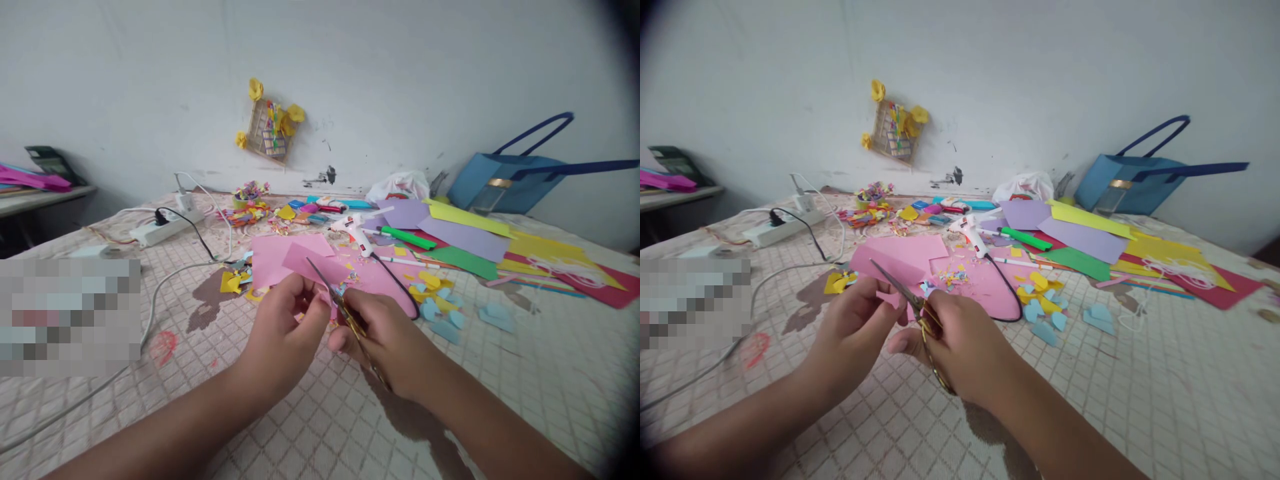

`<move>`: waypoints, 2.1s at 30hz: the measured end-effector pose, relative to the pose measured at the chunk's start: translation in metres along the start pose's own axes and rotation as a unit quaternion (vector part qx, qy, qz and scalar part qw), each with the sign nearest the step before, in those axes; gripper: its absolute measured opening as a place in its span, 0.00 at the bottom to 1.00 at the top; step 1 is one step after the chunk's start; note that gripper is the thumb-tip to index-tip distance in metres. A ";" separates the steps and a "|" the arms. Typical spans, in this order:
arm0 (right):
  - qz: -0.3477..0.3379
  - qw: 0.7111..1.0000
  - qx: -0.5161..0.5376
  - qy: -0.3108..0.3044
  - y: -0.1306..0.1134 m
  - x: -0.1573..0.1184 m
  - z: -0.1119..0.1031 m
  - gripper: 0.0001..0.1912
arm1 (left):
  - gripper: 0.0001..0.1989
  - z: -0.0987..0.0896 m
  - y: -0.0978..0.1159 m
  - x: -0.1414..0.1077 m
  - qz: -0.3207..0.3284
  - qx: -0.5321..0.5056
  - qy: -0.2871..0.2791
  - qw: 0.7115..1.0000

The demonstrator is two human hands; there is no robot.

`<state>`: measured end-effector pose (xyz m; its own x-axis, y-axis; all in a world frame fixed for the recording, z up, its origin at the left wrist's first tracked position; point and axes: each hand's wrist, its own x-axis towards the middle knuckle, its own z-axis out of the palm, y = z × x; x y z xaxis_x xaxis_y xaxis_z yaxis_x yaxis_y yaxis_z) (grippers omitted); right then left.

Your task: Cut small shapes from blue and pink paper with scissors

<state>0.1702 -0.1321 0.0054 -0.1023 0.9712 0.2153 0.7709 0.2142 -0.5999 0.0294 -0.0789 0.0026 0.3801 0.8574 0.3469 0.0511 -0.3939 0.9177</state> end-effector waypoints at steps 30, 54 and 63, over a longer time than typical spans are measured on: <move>0.005 1.000 -0.019 0.002 -0.001 0.000 -0.001 0.17 | 0.07 -0.008 0.008 0.008 0.051 -0.040 0.055 0.996; -0.004 1.000 0.004 0.024 -0.001 -0.001 0.000 0.19 | 0.08 -0.008 0.013 0.005 0.020 -0.061 0.014 0.998; -0.013 1.000 0.001 0.029 0.001 -0.004 0.001 0.19 | 0.06 -0.008 0.012 0.005 0.008 -0.119 0.001 0.993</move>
<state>0.1705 -0.1357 0.0035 -0.0857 0.9577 0.2746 0.7677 0.2392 -0.5945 0.0246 -0.0770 0.0164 0.3780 0.8525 0.3611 -0.1739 -0.3177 0.9321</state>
